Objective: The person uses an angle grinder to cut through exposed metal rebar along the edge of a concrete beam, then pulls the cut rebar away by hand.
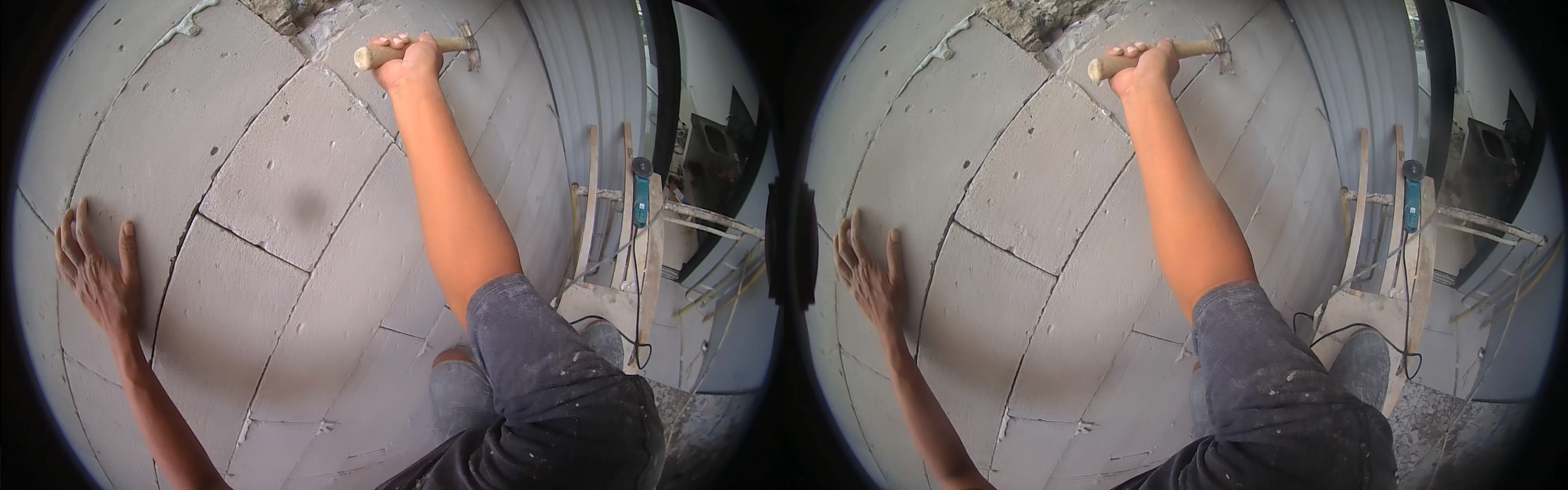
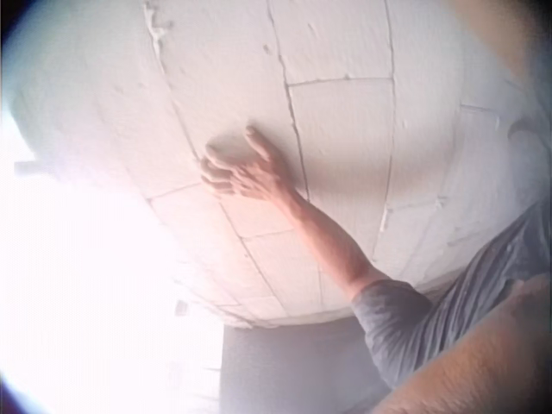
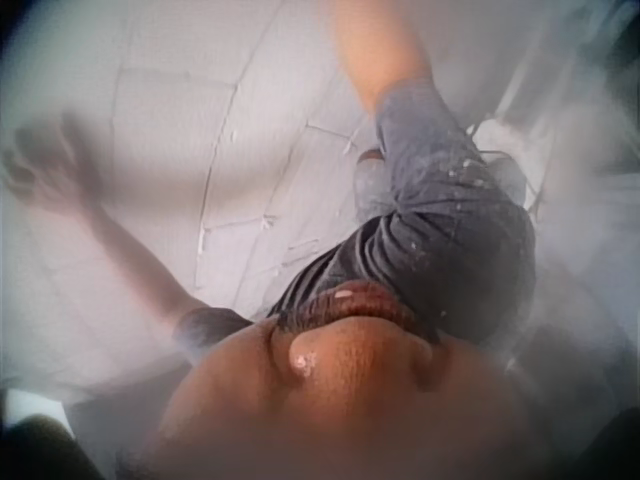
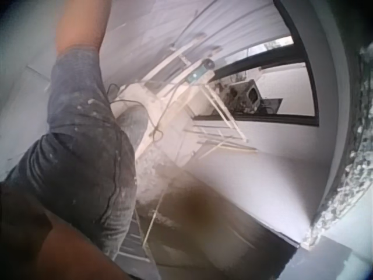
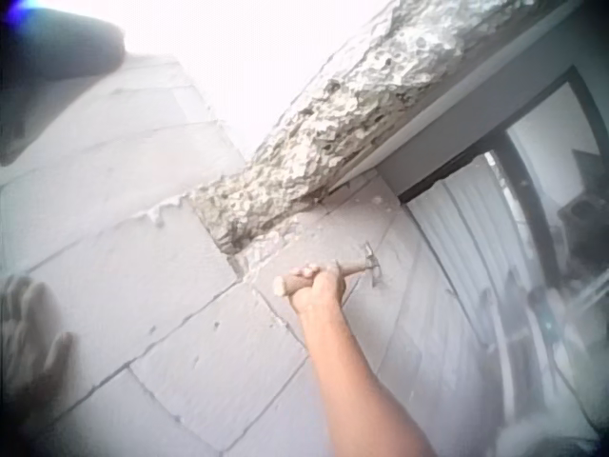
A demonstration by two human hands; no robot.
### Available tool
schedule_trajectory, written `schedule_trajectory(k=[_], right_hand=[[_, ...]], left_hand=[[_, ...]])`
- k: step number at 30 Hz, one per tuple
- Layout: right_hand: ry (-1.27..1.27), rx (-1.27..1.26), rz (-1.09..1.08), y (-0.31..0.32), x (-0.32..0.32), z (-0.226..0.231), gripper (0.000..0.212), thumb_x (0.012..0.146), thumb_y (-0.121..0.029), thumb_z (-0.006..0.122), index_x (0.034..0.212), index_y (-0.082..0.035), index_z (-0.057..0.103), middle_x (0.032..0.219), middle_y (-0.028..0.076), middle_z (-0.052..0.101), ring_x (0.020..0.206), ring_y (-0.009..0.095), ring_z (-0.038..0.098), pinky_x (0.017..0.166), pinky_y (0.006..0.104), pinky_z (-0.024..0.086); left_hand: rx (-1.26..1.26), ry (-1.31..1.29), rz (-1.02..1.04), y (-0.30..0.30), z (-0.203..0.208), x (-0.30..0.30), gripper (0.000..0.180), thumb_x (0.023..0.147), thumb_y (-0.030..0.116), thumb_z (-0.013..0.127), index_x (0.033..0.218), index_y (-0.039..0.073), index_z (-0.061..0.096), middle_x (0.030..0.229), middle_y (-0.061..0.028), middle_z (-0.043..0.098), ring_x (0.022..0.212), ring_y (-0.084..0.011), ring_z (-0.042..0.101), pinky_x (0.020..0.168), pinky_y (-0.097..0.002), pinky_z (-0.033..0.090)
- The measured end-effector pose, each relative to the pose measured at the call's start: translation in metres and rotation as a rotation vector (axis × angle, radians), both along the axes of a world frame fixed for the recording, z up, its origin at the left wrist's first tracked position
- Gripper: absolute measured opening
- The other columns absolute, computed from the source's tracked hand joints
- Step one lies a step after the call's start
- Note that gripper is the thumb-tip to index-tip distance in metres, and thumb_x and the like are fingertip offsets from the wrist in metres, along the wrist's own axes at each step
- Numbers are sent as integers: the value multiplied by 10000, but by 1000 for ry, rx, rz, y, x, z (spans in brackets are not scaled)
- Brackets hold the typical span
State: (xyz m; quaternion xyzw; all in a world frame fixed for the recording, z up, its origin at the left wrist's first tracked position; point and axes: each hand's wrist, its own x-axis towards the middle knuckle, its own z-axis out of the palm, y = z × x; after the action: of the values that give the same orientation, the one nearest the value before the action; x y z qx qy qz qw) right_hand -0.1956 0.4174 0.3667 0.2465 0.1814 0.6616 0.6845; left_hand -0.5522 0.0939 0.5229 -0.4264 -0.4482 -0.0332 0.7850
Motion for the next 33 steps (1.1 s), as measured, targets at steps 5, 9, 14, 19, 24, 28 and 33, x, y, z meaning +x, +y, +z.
schedule_trajectory(k=[5, 9, 14, 19, 24, 28, 33], right_hand=[[-283, 560, 185, -4, 2, 4, 417, 1134, -351, 405, 814, -84, 387, 625, 9, 379, 548, 157, 379, 566, 353, 415], [-322, 451, 111, 1, 9, -5, 437, 1144, -421, 394, 864, -85, 386, 653, 8, 386, 545, 147, 371, 555, 364, 396], [-268, 344, 176, 13, 16, -15, 386, 1143, -389, 401, 907, -83, 394, 687, 16, 411, 542, 142, 388, 544, 365, 415], [-1299, -71, -186, 31, 36, -65, 341, 1069, -307, 512, 1027, 31, 534, 791, 123, 588, 610, 250, 597, 594, 456, 529], [-1861, -493, -610, 58, 69, -59, 406, 984, -213, 592, 1209, 124, 627, 1100, 307, 712, 930, 413, 745, 808, 482, 613], [-1853, -589, -688, 77, 83, -33, 466, 925, -206, 589, 1229, 136, 678, 1151, 311, 744, 1087, 430, 749, 886, 473, 606], [-2032, -609, -730, 142, 68, 24, 373, 932, -188, 559, 1144, 30, 774, 1172, 262, 758, 1097, 383, 752, 914, 474, 599]], left_hand=[[20, -16, 8, 1, 2, 0, 763, 998, 708, 523, 1621, 281, 416, 1666, -43, 404, 1603, -295, 250, 1320, -534, 257], [-1, 10, -53, 2, 0, -2, 763, 994, 715, 522, 1617, 285, 422, 1661, -42, 410, 1604, -294, 247, 1321, -546, 248], [9, 50, -80, 4, 3, -4, 764, 997, 704, 528, 1627, 290, 409, 1668, -39, 404, 1607, -290, 243, 1321, -554, 246], [-3, 61, -49, 2, 5, -7, 731, 1021, 636, 546, 1634, 266, 397, 1669, -47, 398, 1605, -284, 250, 1327, -525, 239], [-2, 48, -16, 1, 5, -8, 703, 1043, 569, 561, 1639, 240, 387, 1671, -54, 392, 1602, -287, 253, 1334, -498, 227], [-8, 48, -2, 0, 6, -7, 693, 1046, 554, 563, 1639, 239, 388, 1672, -61, 395, 1600, -301, 259, 1327, -515, 241], [-10, 40, 8, 1, 5, -5, 691, 1045, 552, 565, 1637, 240, 392, 1671, -68, 399, 1600, -303, 261, 1319, -525, 258]])
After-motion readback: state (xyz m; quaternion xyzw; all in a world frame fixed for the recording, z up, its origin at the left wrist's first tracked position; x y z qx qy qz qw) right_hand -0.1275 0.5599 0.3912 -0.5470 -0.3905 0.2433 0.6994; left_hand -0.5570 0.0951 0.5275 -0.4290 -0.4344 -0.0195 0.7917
